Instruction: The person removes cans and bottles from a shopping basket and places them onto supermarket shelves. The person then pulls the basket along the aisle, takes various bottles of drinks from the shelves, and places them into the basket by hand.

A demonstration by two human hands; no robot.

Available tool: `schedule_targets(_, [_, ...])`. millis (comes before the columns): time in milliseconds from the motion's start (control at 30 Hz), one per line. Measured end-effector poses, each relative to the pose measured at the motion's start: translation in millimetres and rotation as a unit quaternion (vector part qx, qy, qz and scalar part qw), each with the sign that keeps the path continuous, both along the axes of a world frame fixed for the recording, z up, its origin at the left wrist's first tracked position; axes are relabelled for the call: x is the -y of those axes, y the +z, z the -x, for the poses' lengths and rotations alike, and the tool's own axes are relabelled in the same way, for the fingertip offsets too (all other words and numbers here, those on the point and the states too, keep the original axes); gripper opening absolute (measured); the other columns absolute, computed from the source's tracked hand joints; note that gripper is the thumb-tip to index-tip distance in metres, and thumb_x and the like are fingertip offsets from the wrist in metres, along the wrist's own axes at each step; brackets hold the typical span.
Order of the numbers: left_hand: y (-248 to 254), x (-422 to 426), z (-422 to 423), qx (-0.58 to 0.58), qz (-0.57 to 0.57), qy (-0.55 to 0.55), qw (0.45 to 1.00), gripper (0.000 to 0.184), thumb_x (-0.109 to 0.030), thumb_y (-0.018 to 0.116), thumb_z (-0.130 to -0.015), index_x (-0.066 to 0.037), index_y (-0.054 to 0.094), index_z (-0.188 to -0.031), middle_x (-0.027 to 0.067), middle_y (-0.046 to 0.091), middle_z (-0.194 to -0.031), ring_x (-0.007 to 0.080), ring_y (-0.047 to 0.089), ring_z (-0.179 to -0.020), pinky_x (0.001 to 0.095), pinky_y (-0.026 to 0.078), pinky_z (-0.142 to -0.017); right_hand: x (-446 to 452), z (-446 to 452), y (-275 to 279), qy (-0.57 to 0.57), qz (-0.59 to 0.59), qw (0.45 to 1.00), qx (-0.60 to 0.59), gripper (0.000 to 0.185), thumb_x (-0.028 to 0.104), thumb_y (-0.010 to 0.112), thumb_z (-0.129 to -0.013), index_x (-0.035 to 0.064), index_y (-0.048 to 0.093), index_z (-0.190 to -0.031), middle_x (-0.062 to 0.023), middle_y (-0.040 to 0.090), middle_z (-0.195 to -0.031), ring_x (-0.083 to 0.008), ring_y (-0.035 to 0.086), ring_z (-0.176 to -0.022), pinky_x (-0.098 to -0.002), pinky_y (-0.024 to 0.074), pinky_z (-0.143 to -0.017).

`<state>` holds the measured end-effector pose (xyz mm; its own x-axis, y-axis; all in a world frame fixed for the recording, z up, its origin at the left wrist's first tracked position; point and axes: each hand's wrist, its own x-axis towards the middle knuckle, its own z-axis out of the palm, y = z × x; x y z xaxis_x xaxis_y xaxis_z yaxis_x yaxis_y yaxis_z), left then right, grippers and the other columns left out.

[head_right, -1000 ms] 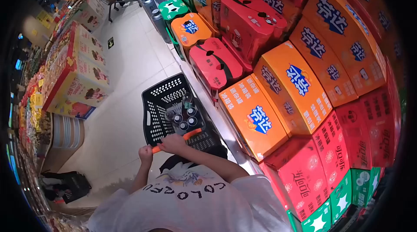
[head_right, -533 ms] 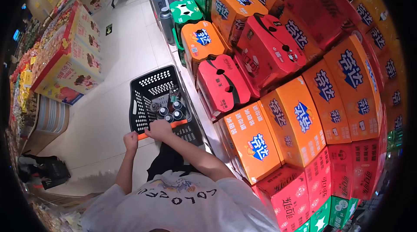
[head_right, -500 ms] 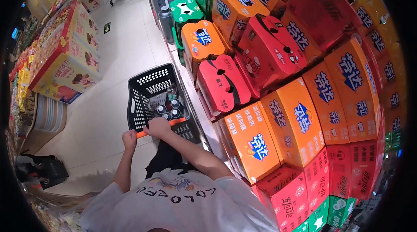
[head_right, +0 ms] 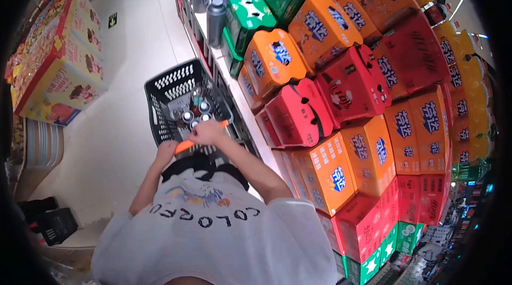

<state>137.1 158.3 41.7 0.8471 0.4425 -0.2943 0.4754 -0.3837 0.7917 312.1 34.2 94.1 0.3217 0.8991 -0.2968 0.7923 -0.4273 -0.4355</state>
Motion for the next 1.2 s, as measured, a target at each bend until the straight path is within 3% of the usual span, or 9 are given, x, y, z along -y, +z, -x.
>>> schedule_targets(33, [-22.6, -9.6, -1.2, 0.052, -0.019, -0.017, 0.998, 0.041, -0.032, 0.037, -0.084, -0.002, 0.062, -0.069, 0.0156, 0.059, -0.06, 0.032, 0.06, -0.062, 0.0425, 0.044, -0.062, -4.9, -4.7, -5.9, 0.009, -0.001, 1.0, -0.001, 0.043, 0.052, 0.052, -0.076, 0.0124, 0.07, -0.076, -0.0124, 0.063, -0.067, -0.0303, 0.063, -0.068, -0.0406, 0.0493, -0.062])
schedule_targets(67, [-20.3, -18.5, -6.2, -0.001, 0.039, -0.047, 0.998, 0.04, -0.031, 0.037, -0.084, -0.003, 0.062, -0.071, 0.014, 0.058, -0.058, 0.0302, 0.06, -0.06, 0.042, 0.045, -0.061, -10.7, -7.3, -1.5, 0.012, 0.011, 1.0, 0.009, 0.043, 0.052, 0.052, -0.076, 0.0128, 0.07, -0.076, -0.0125, 0.063, -0.067, -0.0305, 0.063, -0.068, -0.0408, 0.0493, -0.062])
schedule_targets(133, [-15.4, -24.3, -13.4, 0.008, 0.03, -0.067, 0.997, 0.038, -0.029, 0.038, -0.084, -0.002, 0.063, -0.076, 0.0141, 0.06, -0.06, 0.0276, 0.061, -0.058, 0.0387, 0.046, -0.059, -15.7, -9.7, 4.3, 0.014, -0.003, 1.0, 0.009, 0.042, 0.052, 0.052, -0.076, 0.0132, 0.07, -0.076, -0.0124, 0.062, -0.062, -0.03, 0.062, -0.063, -0.0413, 0.049, -0.059])
schedule_targets(233, [-12.1, -36.8, -23.5, 0.006, 0.149, -0.032, 0.988, 0.034, -0.026, 0.039, -0.084, -0.001, 0.062, -0.078, 0.0141, 0.06, -0.059, 0.026, 0.061, -0.056, 0.0374, 0.046, -0.058, -33.7, -23.8, 2.7, 0.01, -0.037, 0.999, 0.023, 0.039, 0.05, 0.056, -0.075, 0.0128, 0.069, -0.075, -0.0122, 0.061, -0.058, -0.0301, 0.061, -0.059, -0.0408, 0.0484, -0.057])
schedule_targets(367, [-13.9, -56.4, -35.8, 0.046, 0.116, -0.049, 0.991, 0.031, -0.024, 0.042, -0.083, -0.001, 0.062, -0.075, 0.0151, 0.06, -0.06, 0.0278, 0.061, -0.055, 0.0388, 0.046, -0.055, -54.0, -37.4, -4.5, 0.002, -0.048, 0.999, 0.026, 0.039, 0.049, 0.058, -0.074, 0.0115, 0.067, -0.073, -0.0125, 0.06, -0.057, -0.0306, 0.061, -0.059, -0.0403, 0.0473, -0.054])
schedule_targets(467, [-23.2, -68.6, -45.9, 0.098, -0.041, -0.022, 0.994, 0.029, -0.022, 0.046, -0.081, -0.003, 0.062, -0.067, 0.0166, 0.059, -0.06, 0.0317, 0.059, -0.056, 0.04, 0.046, -0.055, -77.1, -50.4, -4.1, 0.001, -0.009, 0.999, 0.038, 0.037, 0.049, 0.059, -0.073, 0.0123, 0.067, -0.071, -0.0104, 0.06, -0.056, -0.0288, 0.061, -0.057, -0.0398, 0.0469, -0.053])
schedule_targets(700, [-5.3, -109.5, -74.8, 0.18, -0.117, 0.081, 0.973, 0.019, -0.013, 0.051, -0.074, -0.004, 0.061, -0.06, 0.0156, 0.056, -0.057, 0.0329, 0.057, -0.056, 0.0418, 0.045, -0.054, -133.3, -75.0, -10.2, -0.019, -0.001, 0.998, 0.065, 0.032, 0.043, 0.059, -0.072, 0.0128, 0.067, -0.07, -0.0076, 0.06, -0.056, -0.026, 0.062, -0.057, -0.0386, 0.0477, -0.052])
schedule_targets(933, [-7.7, -171.0, -102.1, 0.151, -0.223, 0.11, 0.957, 0.018, -0.011, 0.05, -0.073, -0.006, 0.052, -0.056, 0.0129, 0.053, -0.054, 0.0306, 0.054, -0.052, 0.0396, 0.044, -0.052, -196.1, -102.2, -7.6, -0.014, -0.041, 0.998, 0.04, 0.037, 0.044, 0.053, -0.075, 0.0103, 0.065, -0.065, -0.0118, 0.06, -0.055, -0.0285, 0.061, -0.055, -0.0399, 0.0475, -0.05])
schedule_targets(1200, [-13.0, -247.1, -135.5, 0.146, -0.24, 0.116, 0.953, 0.02, -0.011, 0.045, -0.075, -0.004, 0.052, -0.058, 0.0142, 0.051, -0.054, 0.0316, 0.052, -0.051, 0.0398, 0.041, -0.05, -263.7, -132.6, -24.4, 0.0, -0.067, 0.998, 0.01, 0.039, 0.043, 0.055, -0.076, 0.007, 0.063, -0.063, -0.0121, 0.06, -0.057, -0.0272, 0.062, -0.059, -0.0382, 0.0479, -0.055])
